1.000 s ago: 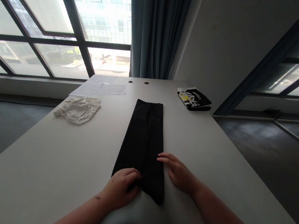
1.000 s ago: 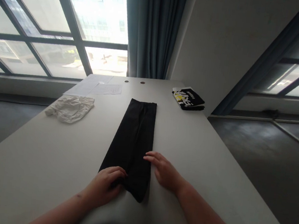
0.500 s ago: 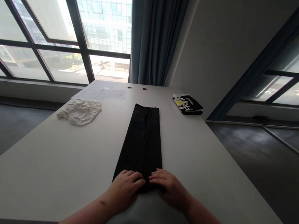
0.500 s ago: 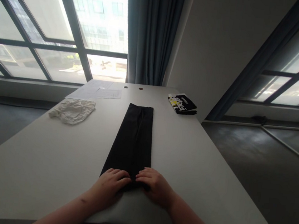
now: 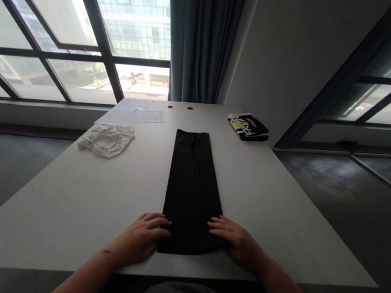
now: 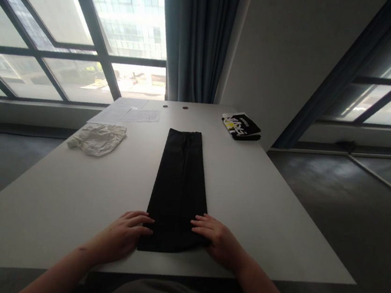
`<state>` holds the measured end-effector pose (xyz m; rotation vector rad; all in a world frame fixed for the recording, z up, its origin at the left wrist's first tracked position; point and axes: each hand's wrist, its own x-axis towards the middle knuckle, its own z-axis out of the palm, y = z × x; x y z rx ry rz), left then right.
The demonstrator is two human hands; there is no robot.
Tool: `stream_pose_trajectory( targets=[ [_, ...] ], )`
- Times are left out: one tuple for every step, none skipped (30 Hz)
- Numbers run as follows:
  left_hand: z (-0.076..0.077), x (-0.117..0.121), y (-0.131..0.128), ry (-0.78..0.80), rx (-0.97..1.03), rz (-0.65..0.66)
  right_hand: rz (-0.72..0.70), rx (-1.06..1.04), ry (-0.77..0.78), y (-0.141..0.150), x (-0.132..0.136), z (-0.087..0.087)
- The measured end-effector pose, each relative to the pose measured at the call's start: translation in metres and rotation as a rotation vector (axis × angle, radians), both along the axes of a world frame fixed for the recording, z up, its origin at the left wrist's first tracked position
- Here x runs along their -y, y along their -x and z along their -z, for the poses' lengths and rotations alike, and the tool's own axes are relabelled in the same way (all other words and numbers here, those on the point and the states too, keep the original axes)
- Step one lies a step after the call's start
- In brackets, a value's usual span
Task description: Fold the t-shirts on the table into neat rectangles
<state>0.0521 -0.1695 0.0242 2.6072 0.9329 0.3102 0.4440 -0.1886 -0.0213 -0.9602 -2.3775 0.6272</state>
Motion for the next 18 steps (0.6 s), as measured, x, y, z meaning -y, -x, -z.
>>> stream_pose_trajectory(
  targets=[
    [-0.001,0.000,-0.001,0.025,-0.008,0.036,0.010,-0.003,-0.002,0.000,0.001,0.001],
    [-0.001,-0.002,-0.003,0.042,-0.014,0.056,0.017,-0.004,-0.004,0.000,0.002,0.001],
    [-0.001,-0.003,-0.005,0.046,-0.018,0.054,0.018,-0.003,-0.005,0.000,0.003,0.001],
    [0.001,-0.005,-0.007,0.035,-0.019,0.030,0.017,-0.003,-0.005,0.000,0.004,0.001],
    [0.004,-0.008,-0.011,0.010,-0.019,-0.014,0.019,-0.003,-0.003,0.000,0.004,0.000],
    [0.007,-0.010,-0.014,-0.021,-0.019,-0.070,0.022,-0.005,0.002,0.000,0.005,0.000],
    [0.010,-0.012,-0.018,-0.053,-0.021,-0.130,0.029,-0.011,0.009,0.000,0.005,-0.001],
    [0.013,-0.014,-0.022,-0.082,-0.023,-0.187,0.040,-0.020,0.018,0.001,0.005,-0.002],
    [0.016,-0.016,-0.026,-0.106,-0.023,-0.230,0.053,-0.032,0.027,0.001,0.005,-0.003],
    [0.017,-0.018,-0.028,-0.123,-0.019,-0.249,0.068,-0.045,0.036,0.001,0.005,-0.004],
    [0.018,-0.019,-0.030,-0.132,-0.011,-0.237,0.081,-0.056,0.045,0.001,0.005,-0.005],
    [0.018,-0.019,-0.031,-0.131,-0.001,-0.191,0.093,-0.066,0.053,0.001,0.005,-0.006],
    [0.016,-0.020,-0.031,-0.119,0.013,-0.124,0.104,-0.074,0.060,0.001,0.005,-0.007],
    [0.015,-0.019,-0.031,-0.097,0.028,-0.046,0.110,-0.080,0.064,0.001,0.006,-0.009],
    [0.013,-0.018,-0.030,-0.066,0.043,0.025,0.116,-0.087,0.068,0.001,0.007,-0.011],
    [0.012,-0.016,-0.028,-0.034,0.061,0.075,0.126,-0.093,0.072,0.000,0.009,-0.013],
    [0.011,-0.013,-0.027,-0.007,0.080,0.088,0.145,-0.100,0.080,0.000,0.011,-0.015],
    [0.010,-0.010,-0.026,0.012,0.100,0.067,0.170,-0.106,0.092,0.000,0.014,-0.019]
  ],
)
